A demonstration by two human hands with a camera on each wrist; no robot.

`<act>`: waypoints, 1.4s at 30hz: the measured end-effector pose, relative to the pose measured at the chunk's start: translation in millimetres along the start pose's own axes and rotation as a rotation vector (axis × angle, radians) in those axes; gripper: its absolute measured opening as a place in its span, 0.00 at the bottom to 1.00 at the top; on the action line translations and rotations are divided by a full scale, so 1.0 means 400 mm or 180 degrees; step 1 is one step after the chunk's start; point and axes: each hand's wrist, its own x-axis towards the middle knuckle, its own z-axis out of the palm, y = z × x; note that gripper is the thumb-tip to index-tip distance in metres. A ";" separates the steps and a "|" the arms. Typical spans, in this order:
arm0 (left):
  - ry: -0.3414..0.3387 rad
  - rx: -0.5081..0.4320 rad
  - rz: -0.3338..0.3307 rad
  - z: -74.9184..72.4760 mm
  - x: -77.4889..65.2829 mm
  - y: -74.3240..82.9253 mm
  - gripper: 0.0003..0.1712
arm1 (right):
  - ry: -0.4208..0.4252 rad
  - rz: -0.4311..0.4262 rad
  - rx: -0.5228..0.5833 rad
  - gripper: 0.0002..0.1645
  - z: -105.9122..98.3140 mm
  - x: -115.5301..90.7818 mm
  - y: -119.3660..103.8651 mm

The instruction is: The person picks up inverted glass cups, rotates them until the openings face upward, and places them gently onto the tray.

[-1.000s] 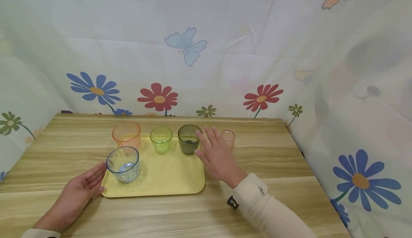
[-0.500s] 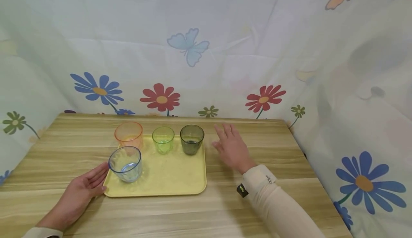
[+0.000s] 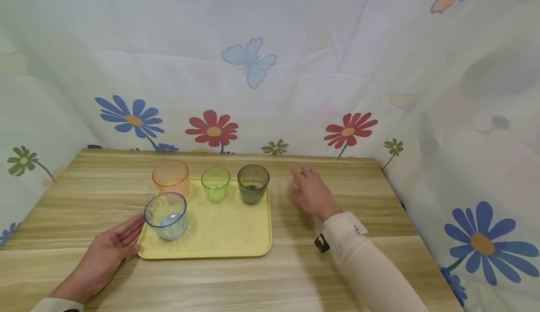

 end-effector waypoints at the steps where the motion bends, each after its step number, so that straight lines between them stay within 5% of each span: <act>1: -0.0001 -0.0002 0.0001 0.001 0.000 0.000 0.47 | 0.0036 -0.0020 -0.0022 0.33 0.000 0.001 0.001; 12: 0.0002 -0.0015 0.0062 0.000 -0.001 -0.002 0.47 | 0.0125 0.0008 0.0046 0.27 -0.006 0.007 -0.006; 42: 0.0036 0.0149 0.0103 0.005 -0.001 -0.004 0.47 | 0.0123 -0.0147 0.0243 0.29 -0.130 -0.050 -0.101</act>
